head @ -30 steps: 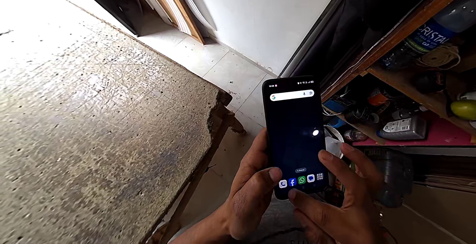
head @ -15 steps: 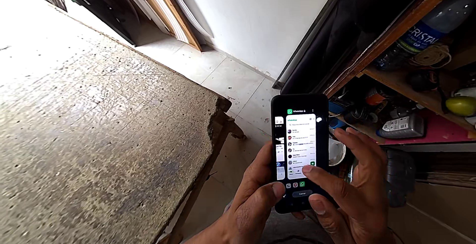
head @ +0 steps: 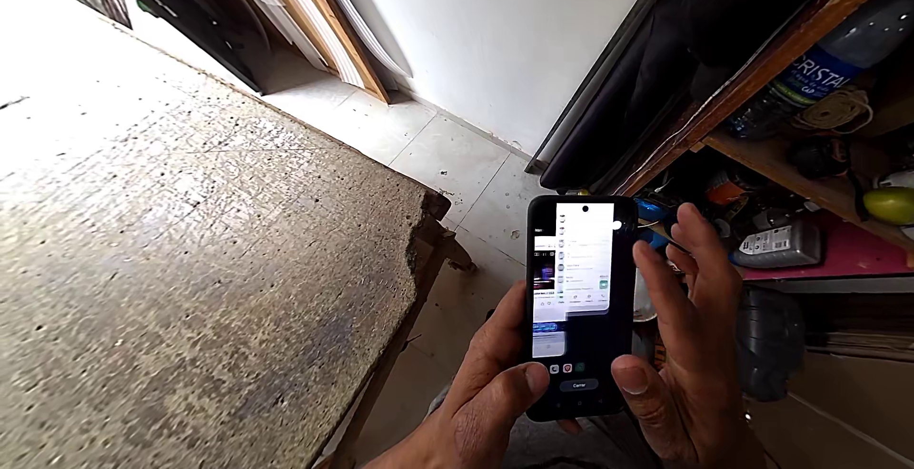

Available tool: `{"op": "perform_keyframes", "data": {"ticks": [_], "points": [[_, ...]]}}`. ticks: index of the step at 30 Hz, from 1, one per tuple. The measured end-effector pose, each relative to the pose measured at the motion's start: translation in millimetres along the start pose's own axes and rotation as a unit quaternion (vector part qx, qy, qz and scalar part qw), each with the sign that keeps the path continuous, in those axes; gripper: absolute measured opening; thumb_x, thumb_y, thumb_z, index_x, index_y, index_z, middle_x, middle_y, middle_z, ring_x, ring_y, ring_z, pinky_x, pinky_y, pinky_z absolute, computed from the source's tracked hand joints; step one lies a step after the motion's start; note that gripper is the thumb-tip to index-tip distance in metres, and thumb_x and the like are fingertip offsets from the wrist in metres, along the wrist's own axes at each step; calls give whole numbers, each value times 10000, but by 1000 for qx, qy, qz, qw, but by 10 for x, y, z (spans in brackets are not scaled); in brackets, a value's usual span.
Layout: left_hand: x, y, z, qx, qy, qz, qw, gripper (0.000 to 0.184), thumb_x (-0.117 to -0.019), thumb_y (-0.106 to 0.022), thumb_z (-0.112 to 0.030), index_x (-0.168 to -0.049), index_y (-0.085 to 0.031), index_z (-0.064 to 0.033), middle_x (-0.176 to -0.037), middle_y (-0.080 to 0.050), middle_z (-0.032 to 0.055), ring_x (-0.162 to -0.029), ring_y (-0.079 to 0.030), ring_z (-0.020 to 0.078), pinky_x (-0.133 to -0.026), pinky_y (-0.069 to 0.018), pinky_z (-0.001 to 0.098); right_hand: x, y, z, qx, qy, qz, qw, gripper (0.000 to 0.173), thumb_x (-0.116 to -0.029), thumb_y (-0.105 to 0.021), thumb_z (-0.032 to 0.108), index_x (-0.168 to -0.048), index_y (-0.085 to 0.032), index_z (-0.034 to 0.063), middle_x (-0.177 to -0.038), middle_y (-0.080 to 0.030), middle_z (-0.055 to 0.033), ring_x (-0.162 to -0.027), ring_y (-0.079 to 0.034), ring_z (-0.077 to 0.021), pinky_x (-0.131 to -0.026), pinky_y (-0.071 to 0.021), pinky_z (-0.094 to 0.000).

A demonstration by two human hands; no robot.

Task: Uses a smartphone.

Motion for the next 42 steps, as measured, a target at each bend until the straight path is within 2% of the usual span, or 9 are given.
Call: {"op": "perform_keyframes", "data": {"ticks": [5,8,13,20,28,31,34,38,42], "points": [[-4,47,-26,6,-1,-7,1000,510,-1054,-499,-255,-1526,-346,-136,-1356,-601,128,-1154,-667,242,-732,-641,357,42,-57,51,-20,1,6,1000,496,-1036,-357,641,-1316,-652,359,-1651,-292,-96,-1547,-186,-332,-1219,-270,-537],[-11,80,-49,2,-1,-2,1000,514,-1054,-497,-250,-1533,-343,-145,-1358,-603,115,-1154,-667,232,-736,-641,353,40,-102,53,-22,4,-3,1000,470,-1043,-363,623,-1196,-706,340,-1573,-404,-67,-1528,-236,-303,-1218,-268,-528],[-6,123,-55,5,7,3,1000,513,-1055,-500,-255,-1531,-343,-145,-1361,-601,123,-1148,-669,242,-726,-641,360,-61,-135,47,22,-21,1,1000,675,-1026,-310,676,-1534,-480,265,-1685,-222,-132,-1537,-224,-347,-1203,-301,-558],[1,193,-96,9,10,5,1000,522,-1050,-510,-250,-1528,-335,-134,-1361,-600,120,-1144,-671,238,-736,-643,363,-59,-168,132,9,-16,-15,1000,498,-1033,-349,648,-1275,-668,353,-1628,-332,-73,-1538,-213,-316,-1210,-287,-521],[13,275,-142,6,17,18,1000,519,-1050,-506,-236,-1529,-338,-134,-1370,-598,120,-1152,-669,240,-729,-644,362,-58,-275,188,20,-29,-48,998,501,-1047,-331,626,-1342,-641,365,-1645,-318,-83,-1541,-223,-311,-1212,-290,-522],[11,304,-151,15,24,22,999,530,-1044,-507,-230,-1536,-331,-139,-1388,-589,131,-1179,-661,269,-729,-648,387,-29,-187,208,-47,-62,-104,992,409,-1064,-420,524,-1310,-662,304,-1583,-417,-38,-1473,-381,-278,-1155,-428,-474],[1,329,-158,25,31,34,999,541,-1046,-506,-228,-1545,-316,-139,-1392,-588,149,-1189,-657,296,-730,-651,409,1,-179,178,-84,-107,-134,982,383,-1037,-565,362,-1350,-625,150,-1338,-649,-56,-1181,-657,-225,-950,-602,-427],[-49,341,-147,27,27,55,998,541,-1035,-493,-206,-1545,-324,-143,-1398,-589,127,-1203,-650,271,-749,-647,401,26,-239,200,-105,-149,-125,975,550,-998,-647,333,-1474,-498,100,-1154,-723,-67,-1006,-716,-196,-853,-634,-380],[-151,302,-128,29,38,65,997,536,-1043,-493,-207,-1546,-317,-151,-1411,-585,125,-1213,-646,277,-757,-646,409,52,-217,180,-106,-158,-137,972,586,-976,-680,306,-1474,-496,58,-1135,-726,-89,-988,-721,-189,-841,-640,-363]]}}
Point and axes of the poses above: each hand's wrist, its own x-axis away from the middle knuckle, its own y-axis out of the back of the hand, z = x × y, the point moved 2 cm from there along -x, towards the middle knuckle
